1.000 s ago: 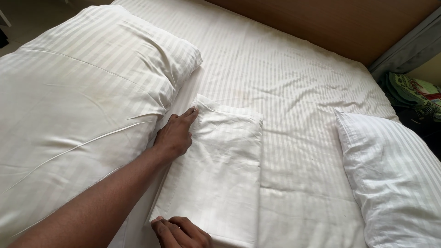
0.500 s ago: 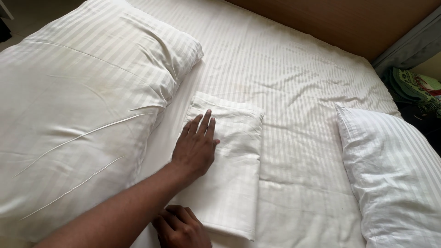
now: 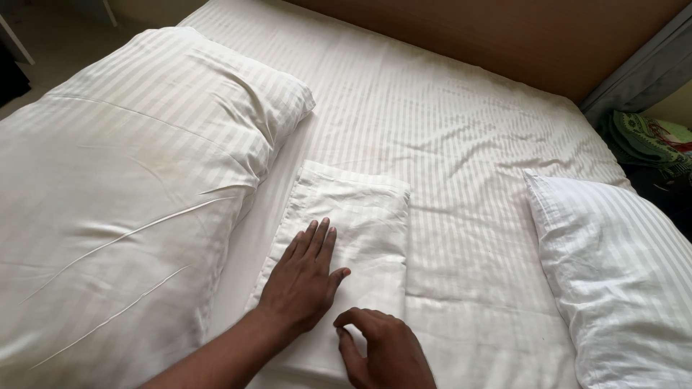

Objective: The person folds a white pillowcase on a bed. They smooth the fabric, fold it in half, then fold it again into a smaller rectangle, and finally fold it once more into a compact square.

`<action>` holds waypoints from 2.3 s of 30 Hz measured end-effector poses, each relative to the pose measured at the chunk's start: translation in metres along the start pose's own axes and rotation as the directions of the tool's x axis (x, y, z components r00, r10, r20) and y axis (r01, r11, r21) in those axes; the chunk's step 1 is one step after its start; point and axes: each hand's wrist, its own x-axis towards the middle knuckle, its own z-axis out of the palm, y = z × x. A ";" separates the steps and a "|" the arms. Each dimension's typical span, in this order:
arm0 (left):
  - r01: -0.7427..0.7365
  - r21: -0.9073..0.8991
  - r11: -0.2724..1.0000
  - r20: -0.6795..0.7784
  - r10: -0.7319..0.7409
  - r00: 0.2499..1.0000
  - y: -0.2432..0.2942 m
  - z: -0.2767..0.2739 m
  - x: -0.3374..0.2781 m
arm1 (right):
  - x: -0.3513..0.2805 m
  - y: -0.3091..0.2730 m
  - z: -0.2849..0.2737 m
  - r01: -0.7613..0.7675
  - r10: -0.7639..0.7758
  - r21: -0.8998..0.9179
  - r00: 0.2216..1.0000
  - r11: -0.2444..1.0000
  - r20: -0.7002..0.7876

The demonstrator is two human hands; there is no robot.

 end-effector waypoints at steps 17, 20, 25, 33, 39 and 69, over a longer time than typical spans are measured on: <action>-0.078 0.210 0.975 -0.359 0.151 0.921 0.007 0.023 -0.019 | 0.017 0.119 0.048 -0.417 -0.449 -0.744 0.607 0.522 -0.656; -0.103 0.182 0.978 -0.414 0.171 0.894 0.006 0.018 -0.019 | 0.026 0.075 0.017 -0.431 0.252 -0.403 0.869 0.808 -0.425; -0.049 0.160 0.986 -0.222 0.084 0.971 0.014 0.005 -0.020 | 0.044 0.041 0.014 -0.037 0.000 -0.200 0.983 0.979 -0.182; -0.110 0.100 0.989 -0.349 0.138 0.927 0.006 0.017 -0.019 | 0.060 0.130 -0.019 -0.131 -0.545 -0.934 0.781 0.333 -0.304; -0.120 0.123 0.985 -0.411 0.161 0.897 0.003 0.025 -0.017 | 0.075 0.109 -0.043 -0.287 0.047 -0.515 0.902 0.808 -0.428; -0.146 0.223 0.964 -0.367 0.222 0.903 0.002 0.035 -0.017 | 0.167 0.103 -0.097 -0.539 0.584 0.239 0.674 0.807 -0.453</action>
